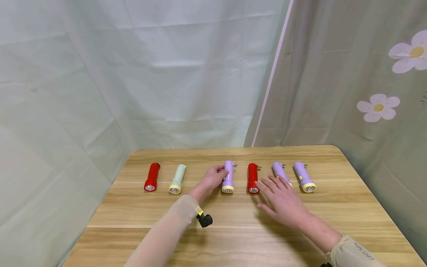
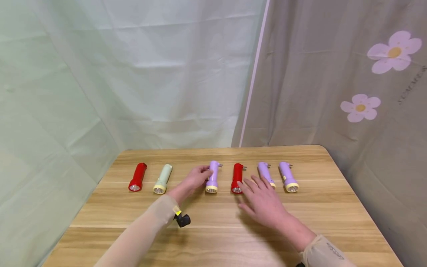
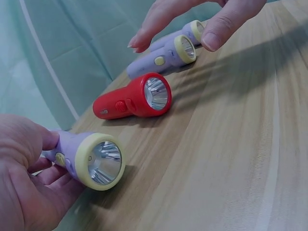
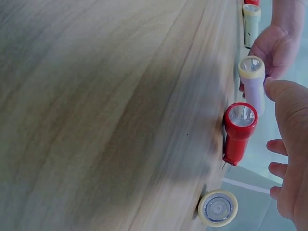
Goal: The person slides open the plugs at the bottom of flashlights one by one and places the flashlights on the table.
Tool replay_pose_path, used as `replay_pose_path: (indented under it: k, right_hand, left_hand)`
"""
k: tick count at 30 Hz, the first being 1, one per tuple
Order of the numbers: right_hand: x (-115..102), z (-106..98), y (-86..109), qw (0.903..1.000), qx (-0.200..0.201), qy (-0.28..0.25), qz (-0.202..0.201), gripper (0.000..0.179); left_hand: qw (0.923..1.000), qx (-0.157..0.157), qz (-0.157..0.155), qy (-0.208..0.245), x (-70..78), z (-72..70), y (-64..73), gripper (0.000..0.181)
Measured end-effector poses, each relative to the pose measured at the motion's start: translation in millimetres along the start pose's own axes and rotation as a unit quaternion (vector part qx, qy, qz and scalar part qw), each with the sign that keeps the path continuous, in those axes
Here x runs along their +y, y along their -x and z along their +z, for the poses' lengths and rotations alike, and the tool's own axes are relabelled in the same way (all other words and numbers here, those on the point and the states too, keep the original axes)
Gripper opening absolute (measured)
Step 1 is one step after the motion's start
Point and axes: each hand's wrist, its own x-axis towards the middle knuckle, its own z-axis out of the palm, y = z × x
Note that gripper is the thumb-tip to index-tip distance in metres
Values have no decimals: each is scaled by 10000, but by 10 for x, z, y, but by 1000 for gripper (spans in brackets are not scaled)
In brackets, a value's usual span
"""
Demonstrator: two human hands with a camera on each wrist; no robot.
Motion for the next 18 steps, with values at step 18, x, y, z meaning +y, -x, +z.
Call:
replay_pose_path:
  k: [18]
  right_hand:
    - [-36,24,1,10000,-22,18,-82,69]
  left_hand:
    - [9978,12,203,-636,73,23,-26,46]
